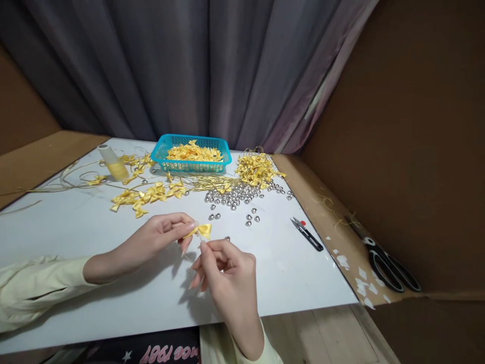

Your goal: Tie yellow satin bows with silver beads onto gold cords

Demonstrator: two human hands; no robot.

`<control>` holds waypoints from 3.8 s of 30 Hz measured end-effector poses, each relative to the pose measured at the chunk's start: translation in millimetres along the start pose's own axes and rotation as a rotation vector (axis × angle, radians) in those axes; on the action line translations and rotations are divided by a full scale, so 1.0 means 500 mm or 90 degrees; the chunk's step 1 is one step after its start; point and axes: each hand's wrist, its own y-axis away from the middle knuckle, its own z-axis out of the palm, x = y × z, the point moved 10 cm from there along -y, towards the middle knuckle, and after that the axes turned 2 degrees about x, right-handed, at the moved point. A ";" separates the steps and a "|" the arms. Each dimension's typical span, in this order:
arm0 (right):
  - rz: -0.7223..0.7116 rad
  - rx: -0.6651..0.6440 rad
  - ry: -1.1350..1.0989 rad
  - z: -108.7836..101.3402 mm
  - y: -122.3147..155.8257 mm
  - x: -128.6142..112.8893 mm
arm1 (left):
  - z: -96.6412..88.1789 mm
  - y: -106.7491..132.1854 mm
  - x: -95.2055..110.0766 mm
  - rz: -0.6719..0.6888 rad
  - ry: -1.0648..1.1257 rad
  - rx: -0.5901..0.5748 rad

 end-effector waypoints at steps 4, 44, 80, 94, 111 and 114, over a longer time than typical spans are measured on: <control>0.007 0.005 -0.003 0.000 0.001 0.000 | 0.003 0.002 -0.002 -0.001 -0.002 -0.010; -0.082 -0.062 0.085 0.023 0.006 -0.013 | 0.026 0.072 0.103 0.490 -0.474 0.071; 0.054 -0.144 -0.272 0.030 -0.036 0.028 | 0.102 0.122 0.102 0.591 -0.342 -0.265; -0.107 0.355 -0.112 -0.259 -0.074 0.018 | 0.127 0.145 0.124 0.520 -0.305 -0.372; -0.084 0.115 0.006 -0.134 -0.012 -0.043 | 0.060 0.043 0.020 0.034 -0.043 -0.198; -0.040 0.015 0.102 -0.074 0.025 -0.035 | 0.053 0.040 0.018 0.025 -0.036 -0.165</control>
